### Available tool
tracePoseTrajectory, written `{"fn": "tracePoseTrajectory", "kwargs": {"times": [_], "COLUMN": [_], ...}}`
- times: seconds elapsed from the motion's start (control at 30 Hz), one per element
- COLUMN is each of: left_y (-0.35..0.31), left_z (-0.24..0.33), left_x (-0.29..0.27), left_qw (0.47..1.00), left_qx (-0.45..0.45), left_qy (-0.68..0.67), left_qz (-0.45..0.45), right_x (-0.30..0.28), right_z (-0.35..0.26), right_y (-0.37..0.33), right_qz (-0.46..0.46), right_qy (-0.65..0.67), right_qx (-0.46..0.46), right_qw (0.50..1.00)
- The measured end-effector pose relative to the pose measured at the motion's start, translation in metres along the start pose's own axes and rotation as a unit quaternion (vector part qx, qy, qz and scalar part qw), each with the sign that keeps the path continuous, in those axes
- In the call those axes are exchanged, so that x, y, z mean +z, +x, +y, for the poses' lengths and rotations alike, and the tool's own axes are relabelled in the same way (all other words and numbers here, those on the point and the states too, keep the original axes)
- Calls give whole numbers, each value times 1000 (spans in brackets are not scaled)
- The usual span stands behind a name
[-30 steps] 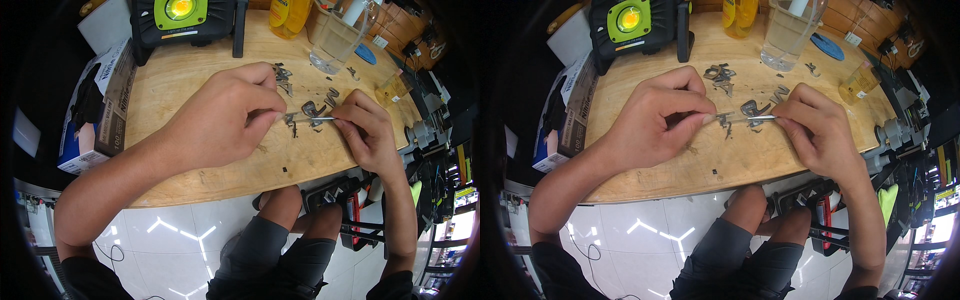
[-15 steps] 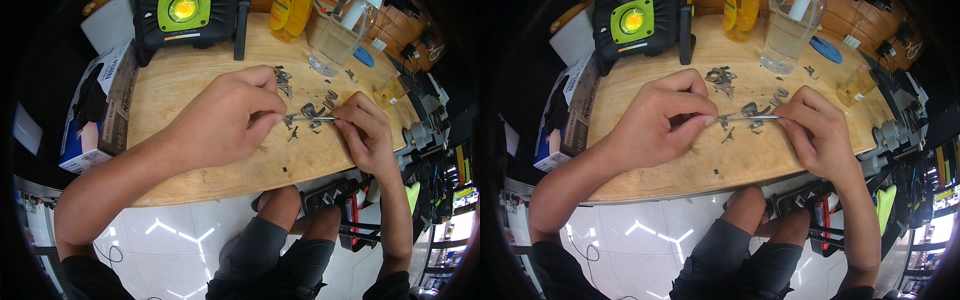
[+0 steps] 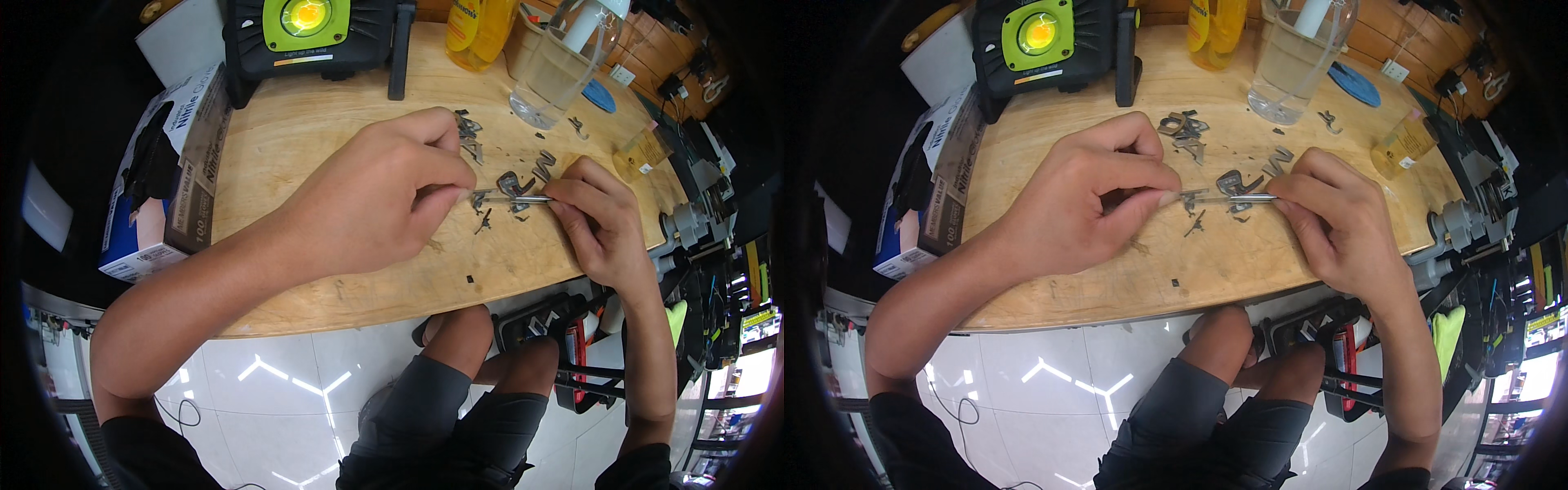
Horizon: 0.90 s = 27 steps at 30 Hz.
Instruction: The person uses a metal file to scrape and clean small metal pieces on a wooden workbench. They handle the parts one by one, filing edges and surfaces, then inspecting them by hand. The person continues this process for several pieces, occasionally turning them over to access different sides.
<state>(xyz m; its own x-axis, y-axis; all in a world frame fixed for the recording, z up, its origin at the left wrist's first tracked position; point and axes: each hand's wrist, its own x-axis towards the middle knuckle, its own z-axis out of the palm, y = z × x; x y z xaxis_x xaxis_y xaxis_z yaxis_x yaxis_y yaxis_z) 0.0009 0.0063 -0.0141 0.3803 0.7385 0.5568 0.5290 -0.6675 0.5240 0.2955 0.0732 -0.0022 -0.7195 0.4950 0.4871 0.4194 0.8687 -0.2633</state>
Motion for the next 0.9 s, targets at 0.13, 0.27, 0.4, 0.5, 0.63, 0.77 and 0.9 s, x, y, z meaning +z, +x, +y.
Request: {"fn": "tracePoseTrajectory", "kwargs": {"times": [0.13,0.27,0.4,0.5,0.63,0.77,0.9], "left_y": [0,0,1,0,0,-1,1], "left_z": [-1,0,-2,1,3,2,-1], "left_x": [1,0,2,2,0,1,2], "left_qw": [1000,1000,1000,1000,1000,1000,1000], "left_qx": [4,1,6,-18,-26,-15,-3], "left_qy": [3,4,0,-10,2,1,7], "left_qz": [1,-1,3,-2,-8,-2,0], "right_x": [1,-1,1,1,3,3,3], "right_z": [0,-1,2,4,4,5,6], "right_y": [0,1,-2,-4,-4,-4,-4], "right_qz": [-1,-4,13,34,45,34,22], "right_qy": [0,-17,-7,11,9,19,13], "right_qx": [-2,-22,-35,-32,-19,-9,-6], "right_qw": [1000,1000,999,999,999,999,1000]}}
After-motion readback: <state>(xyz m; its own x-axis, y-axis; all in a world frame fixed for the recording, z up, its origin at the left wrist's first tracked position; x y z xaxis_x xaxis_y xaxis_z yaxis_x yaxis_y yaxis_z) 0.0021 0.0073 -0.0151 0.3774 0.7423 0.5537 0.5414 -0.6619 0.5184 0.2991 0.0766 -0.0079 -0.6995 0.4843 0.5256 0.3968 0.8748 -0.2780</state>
